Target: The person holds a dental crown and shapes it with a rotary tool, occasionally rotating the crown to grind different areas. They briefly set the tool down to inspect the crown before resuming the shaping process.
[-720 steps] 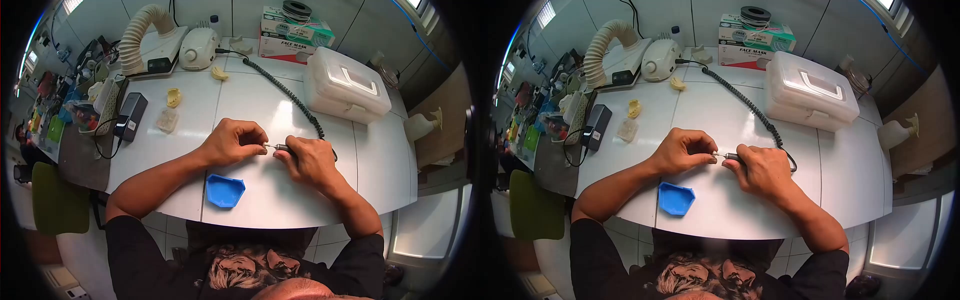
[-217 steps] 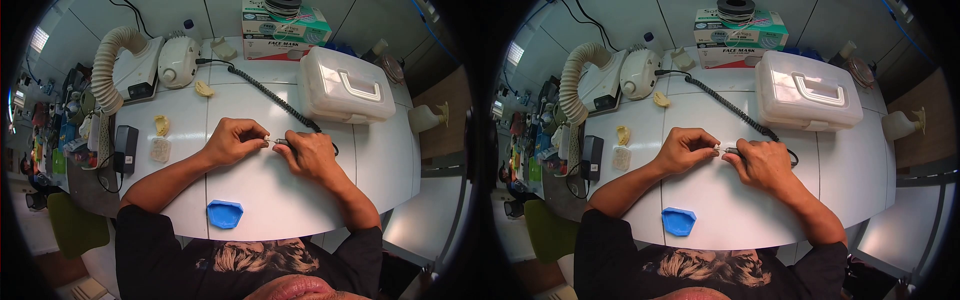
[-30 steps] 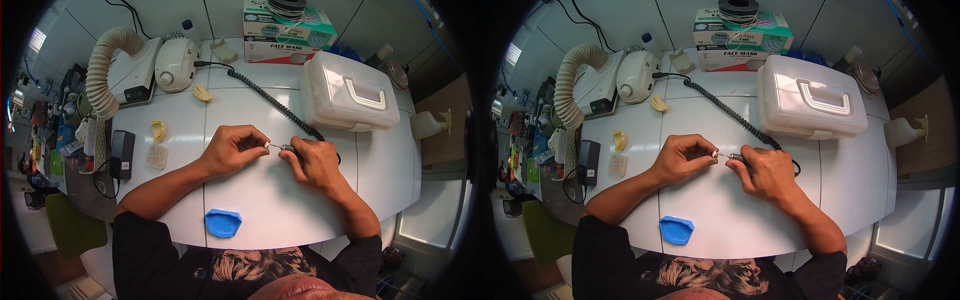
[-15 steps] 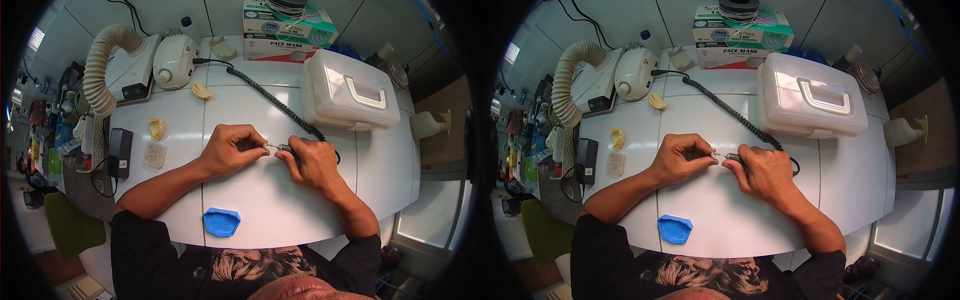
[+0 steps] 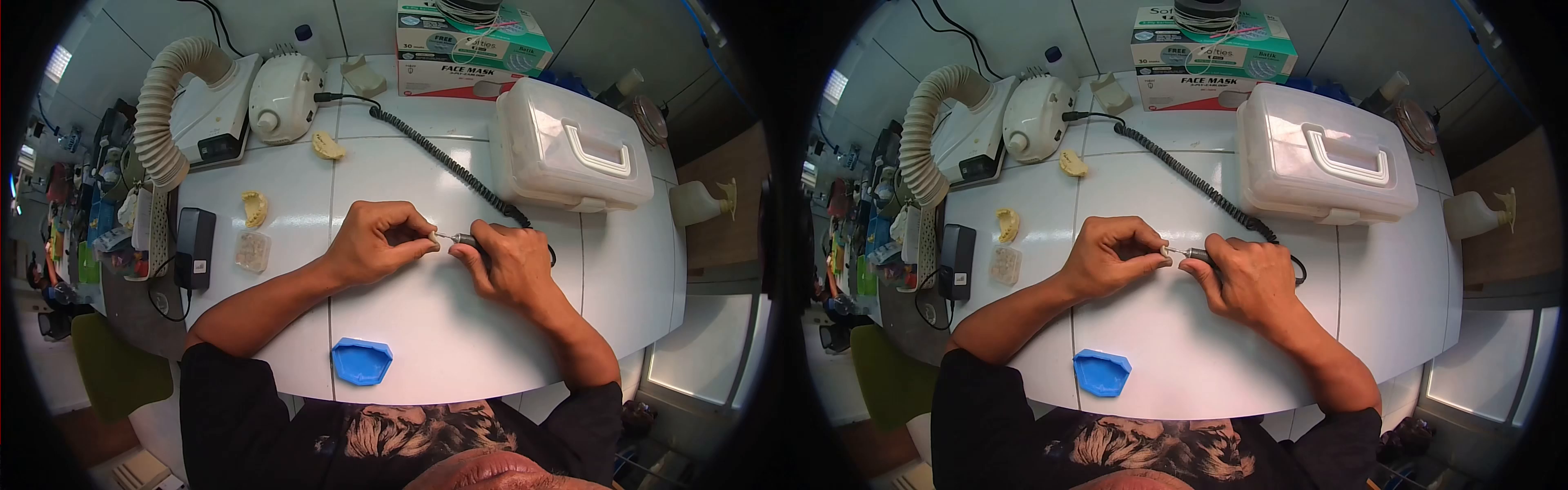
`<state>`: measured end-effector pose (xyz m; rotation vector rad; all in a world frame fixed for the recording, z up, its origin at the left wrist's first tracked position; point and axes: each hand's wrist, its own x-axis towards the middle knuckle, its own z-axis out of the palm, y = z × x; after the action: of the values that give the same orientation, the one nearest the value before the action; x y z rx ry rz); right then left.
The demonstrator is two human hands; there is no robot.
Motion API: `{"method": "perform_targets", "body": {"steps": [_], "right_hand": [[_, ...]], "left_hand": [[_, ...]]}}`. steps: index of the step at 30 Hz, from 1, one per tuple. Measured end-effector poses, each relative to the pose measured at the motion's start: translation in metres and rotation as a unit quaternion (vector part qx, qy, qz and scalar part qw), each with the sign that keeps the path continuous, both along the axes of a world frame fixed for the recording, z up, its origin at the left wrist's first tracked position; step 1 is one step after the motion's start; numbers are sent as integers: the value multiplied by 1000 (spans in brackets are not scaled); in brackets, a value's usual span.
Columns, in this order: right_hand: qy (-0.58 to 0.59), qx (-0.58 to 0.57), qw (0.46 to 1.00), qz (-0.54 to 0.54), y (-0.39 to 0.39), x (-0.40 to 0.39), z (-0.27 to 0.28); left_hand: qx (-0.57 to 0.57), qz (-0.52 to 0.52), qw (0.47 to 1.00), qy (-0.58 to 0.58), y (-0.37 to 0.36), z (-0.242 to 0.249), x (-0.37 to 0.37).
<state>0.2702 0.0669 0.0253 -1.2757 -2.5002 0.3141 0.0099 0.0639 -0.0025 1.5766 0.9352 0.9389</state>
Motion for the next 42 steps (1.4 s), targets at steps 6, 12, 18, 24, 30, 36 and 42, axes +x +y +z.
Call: {"method": "perform_targets", "body": {"steps": [6,12,18,24,30,36,42], "right_hand": [[0,1,1000,-1,0,0,-1],[4,9,1000,7,0,1,-4],[-6,1,1000,2,0,0,-1],[-4,-1,1000,4,0,0,-2],[-10,-2,1000,-6,0,-1,1],[16,23,1000,3,0,-1,-3],[4,10,1000,9,1,1,-3]], "left_hand": [[-3,-2,1000,0,0,-1,0],[-8,-2,1000,-1,0,-1,-1],[-9,8,1000,-13,1,-4,0],[-16,-2,1000,-8,0,-3,-1],[-4,-9,1000,1,0,-1,0],[25,-12,1000,10,2,-1,0],[-1,-19,999,33,2,3,-2]]}}
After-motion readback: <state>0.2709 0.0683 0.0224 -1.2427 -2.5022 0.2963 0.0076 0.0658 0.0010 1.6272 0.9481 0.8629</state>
